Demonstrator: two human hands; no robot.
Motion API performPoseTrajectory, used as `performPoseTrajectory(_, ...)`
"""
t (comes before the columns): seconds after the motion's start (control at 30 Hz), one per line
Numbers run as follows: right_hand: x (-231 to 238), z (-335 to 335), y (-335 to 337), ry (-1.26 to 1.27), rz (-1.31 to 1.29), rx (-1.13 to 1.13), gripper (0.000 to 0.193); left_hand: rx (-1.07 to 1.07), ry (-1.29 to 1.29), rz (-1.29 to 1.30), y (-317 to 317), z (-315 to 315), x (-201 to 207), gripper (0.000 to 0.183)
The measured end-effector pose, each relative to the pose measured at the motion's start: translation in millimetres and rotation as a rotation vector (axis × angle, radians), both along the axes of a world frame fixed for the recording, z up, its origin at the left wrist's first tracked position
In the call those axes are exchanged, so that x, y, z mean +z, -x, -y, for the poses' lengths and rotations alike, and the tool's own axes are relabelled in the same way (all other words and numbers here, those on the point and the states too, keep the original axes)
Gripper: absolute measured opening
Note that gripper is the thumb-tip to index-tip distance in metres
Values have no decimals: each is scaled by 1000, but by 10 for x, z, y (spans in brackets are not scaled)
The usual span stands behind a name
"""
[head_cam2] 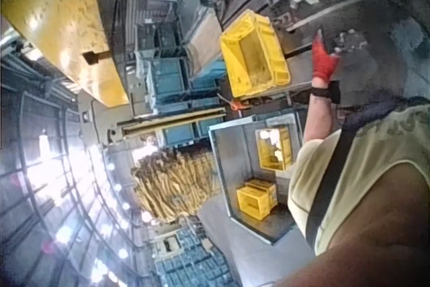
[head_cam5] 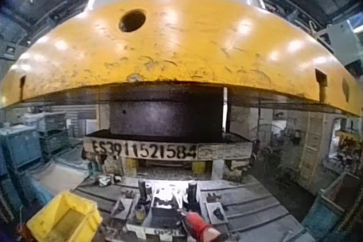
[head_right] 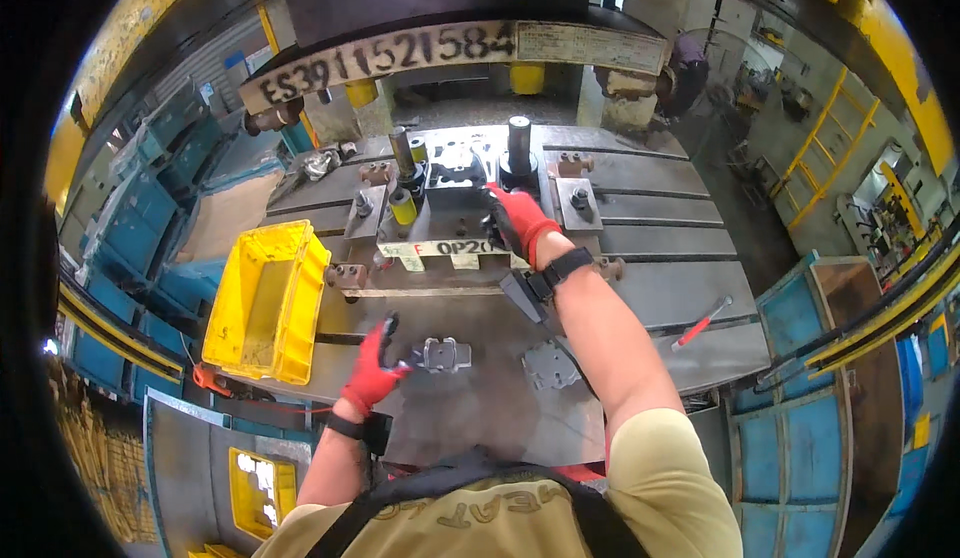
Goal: Operator uses a press machine to shape metal parts, using tools to position and remove components.
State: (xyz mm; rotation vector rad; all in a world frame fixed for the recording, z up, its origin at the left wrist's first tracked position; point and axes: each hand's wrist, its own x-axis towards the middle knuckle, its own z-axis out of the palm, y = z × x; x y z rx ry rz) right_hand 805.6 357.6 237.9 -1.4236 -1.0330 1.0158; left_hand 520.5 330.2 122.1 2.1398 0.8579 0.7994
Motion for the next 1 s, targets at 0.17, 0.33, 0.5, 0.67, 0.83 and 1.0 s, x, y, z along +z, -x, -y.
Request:
performPoseTrajectory(0.17,-11,79,-1,-35,-136,13,28,130,560,447,553,27,15,36)
performPoseTrajectory(0.33,-593,-210,-309,-109,140,-158,28,252,971,520,820,209,64,17)
performPoseTrajectory(0.5,-361,-402,-165,-78,675,-204,38,267,901,366,991,295,-154,17)
performPoseTrajectory(0.67,-3,498,87,-88,-69,-74,27,301,820,188,1374,483,-405,22)
performPoseTrajectory(0.83,-345,1975,-63,-292,-343,-475,23,595,924,-45,1437,877,-707,29)
performPoseTrajectory(1.0,-1512,3431,-581,-169,-127,-1500,26,-54,766,-284,1330,1034,-1135,51)
